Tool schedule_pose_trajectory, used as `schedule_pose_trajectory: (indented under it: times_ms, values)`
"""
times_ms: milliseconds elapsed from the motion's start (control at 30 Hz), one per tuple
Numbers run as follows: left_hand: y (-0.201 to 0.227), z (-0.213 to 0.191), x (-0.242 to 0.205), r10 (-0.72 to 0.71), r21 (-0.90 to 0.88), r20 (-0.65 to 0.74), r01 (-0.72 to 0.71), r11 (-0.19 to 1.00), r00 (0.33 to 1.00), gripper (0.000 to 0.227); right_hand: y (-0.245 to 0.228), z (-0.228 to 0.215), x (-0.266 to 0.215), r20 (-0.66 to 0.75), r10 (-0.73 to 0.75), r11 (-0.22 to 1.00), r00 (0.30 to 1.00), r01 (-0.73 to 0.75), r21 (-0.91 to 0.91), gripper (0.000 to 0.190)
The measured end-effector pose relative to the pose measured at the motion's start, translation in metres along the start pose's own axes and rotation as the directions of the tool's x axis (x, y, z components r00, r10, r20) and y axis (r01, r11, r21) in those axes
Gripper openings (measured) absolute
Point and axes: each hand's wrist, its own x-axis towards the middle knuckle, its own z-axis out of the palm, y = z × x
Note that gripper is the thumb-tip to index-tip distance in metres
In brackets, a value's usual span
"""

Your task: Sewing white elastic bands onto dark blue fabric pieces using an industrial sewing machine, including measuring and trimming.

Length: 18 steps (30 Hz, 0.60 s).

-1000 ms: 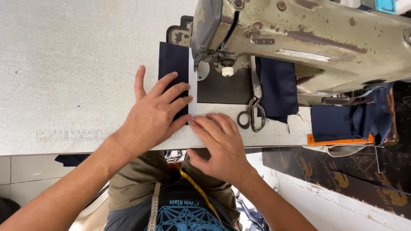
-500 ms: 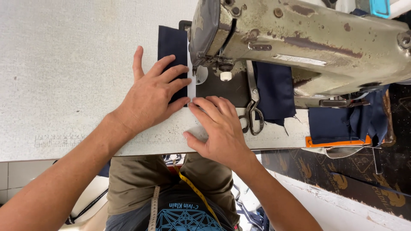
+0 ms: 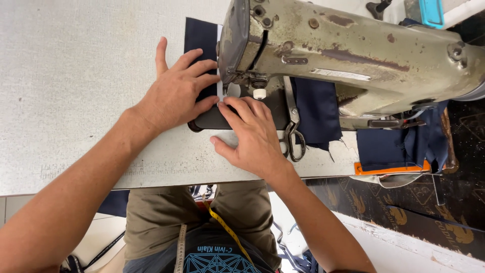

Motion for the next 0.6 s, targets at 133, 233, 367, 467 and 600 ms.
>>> schedule_pose_trajectory:
  times_ms: [133, 233, 367, 467, 600]
  values:
    - [-0.009, 0.004, 0.008, -0.01, -0.016, 0.024, 0.011, 1.0, 1.0, 0.041, -0.004, -0.011, -0.015, 0.025, 0.037, 0.998, 0.999, -0.038, 0.042, 0.053]
    - [-0.017, 0.007, 0.01, -0.026, -0.022, 0.061, 0.027, 0.999, 0.998, 0.044, -0.004, -0.024, -0.038, -0.118, 0.078, 0.99, 0.99, -0.063, 0.125, 0.043]
    - [-0.035, 0.021, 0.005, 0.006, -0.069, 0.029, -0.004, 0.998, 1.0, 0.04, 0.021, -0.053, -0.077, -0.347, 0.243, 0.97, 0.906, -0.226, 0.09, 0.029]
    - [-0.021, 0.025, -0.007, 0.03, -0.112, -0.044, -0.035, 0.993, 0.999, 0.041, 0.05, -0.08, -0.127, -0.469, 0.383, 0.908, 0.796, -0.419, 0.031, 0.022]
    - [0.015, -0.007, -0.028, -0.026, -0.01, -0.18, 0.025, 1.0, 0.983, 0.051, 0.106, -0.107, -0.195, -0.549, 0.485, 0.789, 0.681, -0.611, -0.061, 0.016]
